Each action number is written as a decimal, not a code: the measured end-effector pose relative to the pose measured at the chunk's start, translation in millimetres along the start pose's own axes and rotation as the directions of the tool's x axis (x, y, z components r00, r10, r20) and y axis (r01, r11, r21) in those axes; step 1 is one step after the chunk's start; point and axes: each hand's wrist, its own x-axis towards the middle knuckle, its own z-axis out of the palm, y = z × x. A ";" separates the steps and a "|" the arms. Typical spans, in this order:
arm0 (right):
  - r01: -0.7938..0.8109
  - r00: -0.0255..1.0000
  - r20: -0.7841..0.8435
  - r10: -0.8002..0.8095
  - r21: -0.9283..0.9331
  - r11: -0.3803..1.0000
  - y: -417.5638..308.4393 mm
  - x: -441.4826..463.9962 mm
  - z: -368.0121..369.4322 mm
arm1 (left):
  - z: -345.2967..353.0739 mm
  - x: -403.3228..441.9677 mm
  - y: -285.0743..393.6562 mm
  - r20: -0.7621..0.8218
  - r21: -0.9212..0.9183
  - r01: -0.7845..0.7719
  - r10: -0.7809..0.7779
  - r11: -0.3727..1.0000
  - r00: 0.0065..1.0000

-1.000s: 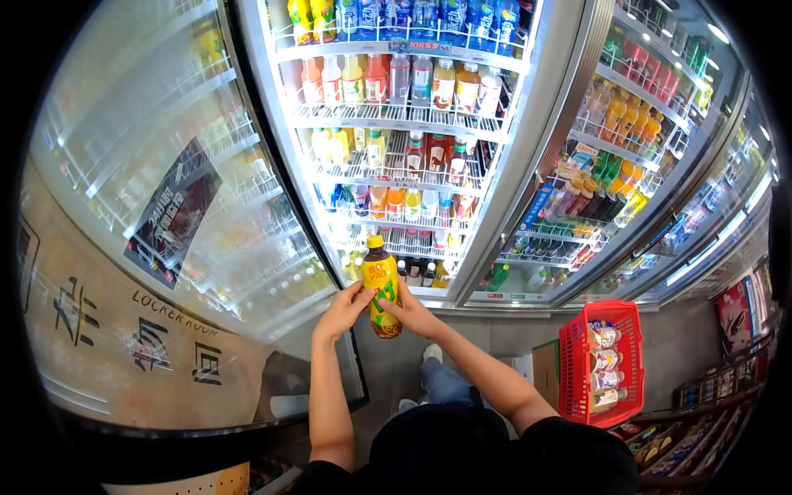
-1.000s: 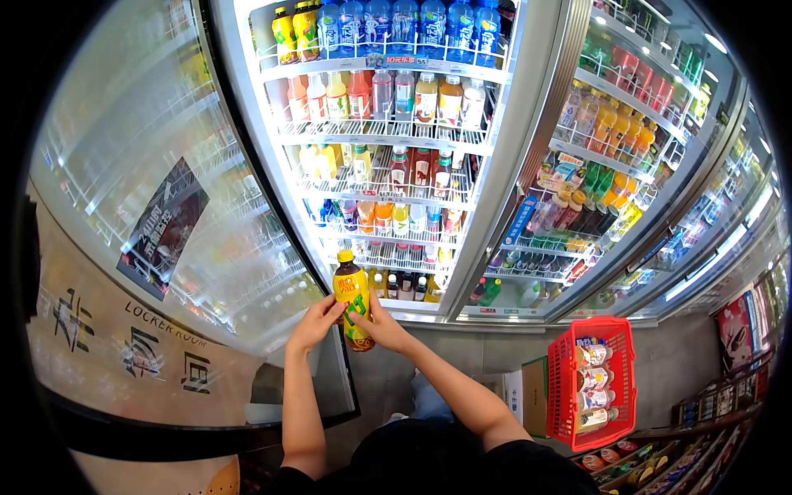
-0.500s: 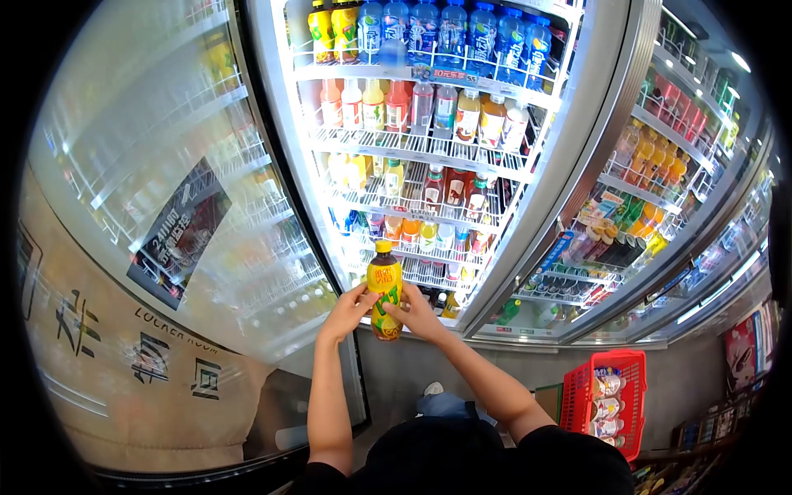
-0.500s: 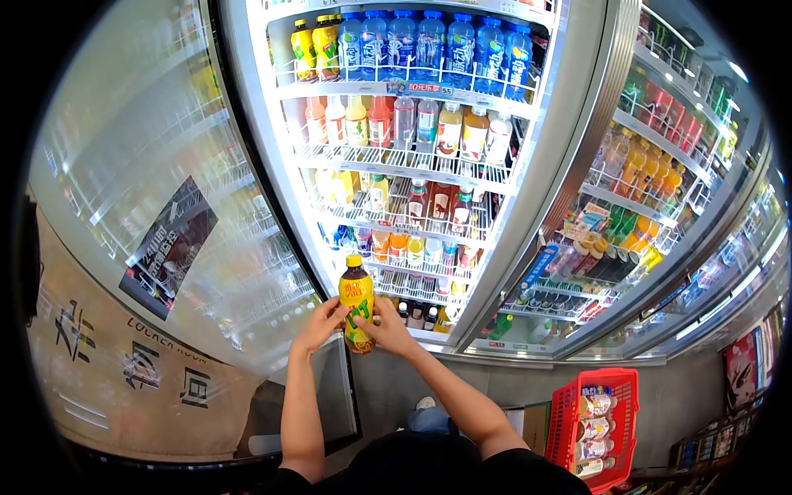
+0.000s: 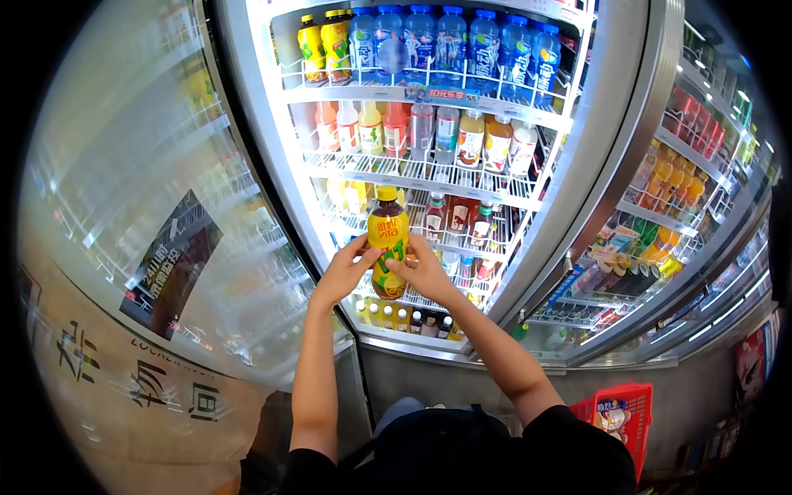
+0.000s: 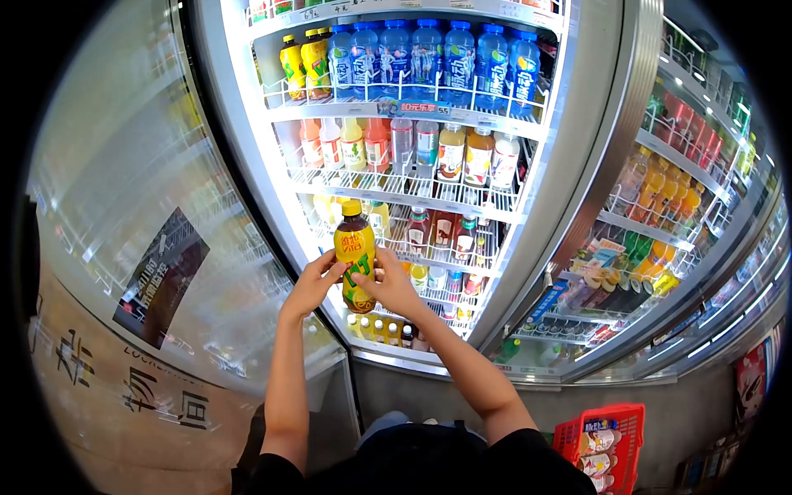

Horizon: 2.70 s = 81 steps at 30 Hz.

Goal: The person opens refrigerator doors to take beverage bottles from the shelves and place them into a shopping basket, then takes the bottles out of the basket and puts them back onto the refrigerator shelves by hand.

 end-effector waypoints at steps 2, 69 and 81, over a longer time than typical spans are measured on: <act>-0.018 1.000 0.003 0.018 0.074 0.997 5.0 12.7 -1.0 | -5.9 9.0 -10.0 -0.012 0.023 -0.009 0.009 1.000 1.000; 0.410 0.707 -0.192 -0.680 -0.673 0.616 -52.1 313.8 -10.0 | -126.8 275.5 49.8 -0.611 0.585 -0.155 0.558 0.796 0.561; 0.295 0.812 -0.415 -0.410 -0.314 0.903 -56.7 134.0 -92.3 | 39.7 180.4 33.6 -0.389 0.162 -0.312 0.351 0.936 0.852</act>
